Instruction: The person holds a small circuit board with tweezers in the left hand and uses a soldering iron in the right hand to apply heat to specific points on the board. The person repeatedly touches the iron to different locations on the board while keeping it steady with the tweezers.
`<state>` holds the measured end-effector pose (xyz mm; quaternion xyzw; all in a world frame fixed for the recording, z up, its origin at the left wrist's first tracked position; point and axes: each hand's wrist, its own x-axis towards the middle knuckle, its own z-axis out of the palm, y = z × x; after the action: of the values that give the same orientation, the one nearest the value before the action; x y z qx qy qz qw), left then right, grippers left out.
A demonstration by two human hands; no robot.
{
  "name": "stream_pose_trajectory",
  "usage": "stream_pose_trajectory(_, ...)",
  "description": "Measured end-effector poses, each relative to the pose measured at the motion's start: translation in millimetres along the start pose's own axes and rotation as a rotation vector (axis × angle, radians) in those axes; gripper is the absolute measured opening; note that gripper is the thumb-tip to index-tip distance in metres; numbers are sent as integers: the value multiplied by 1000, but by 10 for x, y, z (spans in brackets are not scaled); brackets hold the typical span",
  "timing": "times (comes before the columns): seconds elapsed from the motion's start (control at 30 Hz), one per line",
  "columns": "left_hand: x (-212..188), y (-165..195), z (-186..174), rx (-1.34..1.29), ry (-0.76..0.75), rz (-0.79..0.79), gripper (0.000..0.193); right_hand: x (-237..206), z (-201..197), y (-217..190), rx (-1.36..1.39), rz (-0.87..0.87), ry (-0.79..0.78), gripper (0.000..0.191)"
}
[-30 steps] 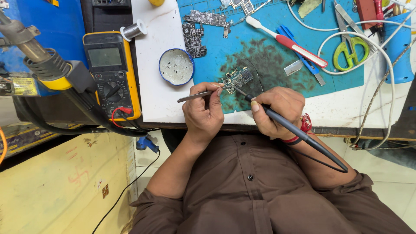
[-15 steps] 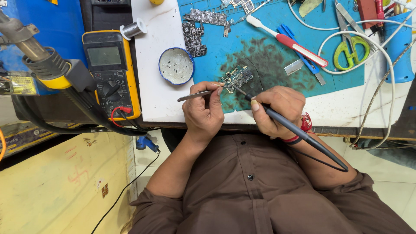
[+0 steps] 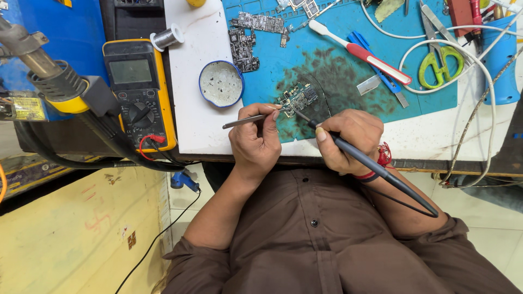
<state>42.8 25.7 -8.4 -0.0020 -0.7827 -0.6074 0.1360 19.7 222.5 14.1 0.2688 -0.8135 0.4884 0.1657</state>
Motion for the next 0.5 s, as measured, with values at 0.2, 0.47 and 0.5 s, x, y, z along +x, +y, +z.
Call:
stream_pose_trajectory(0.2,2,-3,-1,-3,1,-2,12,8,2,3,3,-15,-4,8)
stream_pose_trajectory(0.47,0,-10,-2,0,-1,-4,12,17,6,4,16,-18,-6,7)
stream_pose_trajectory(0.5,-1,-11,0,-4,-1,-6,12,15,5,-1,15,-13,-5,7)
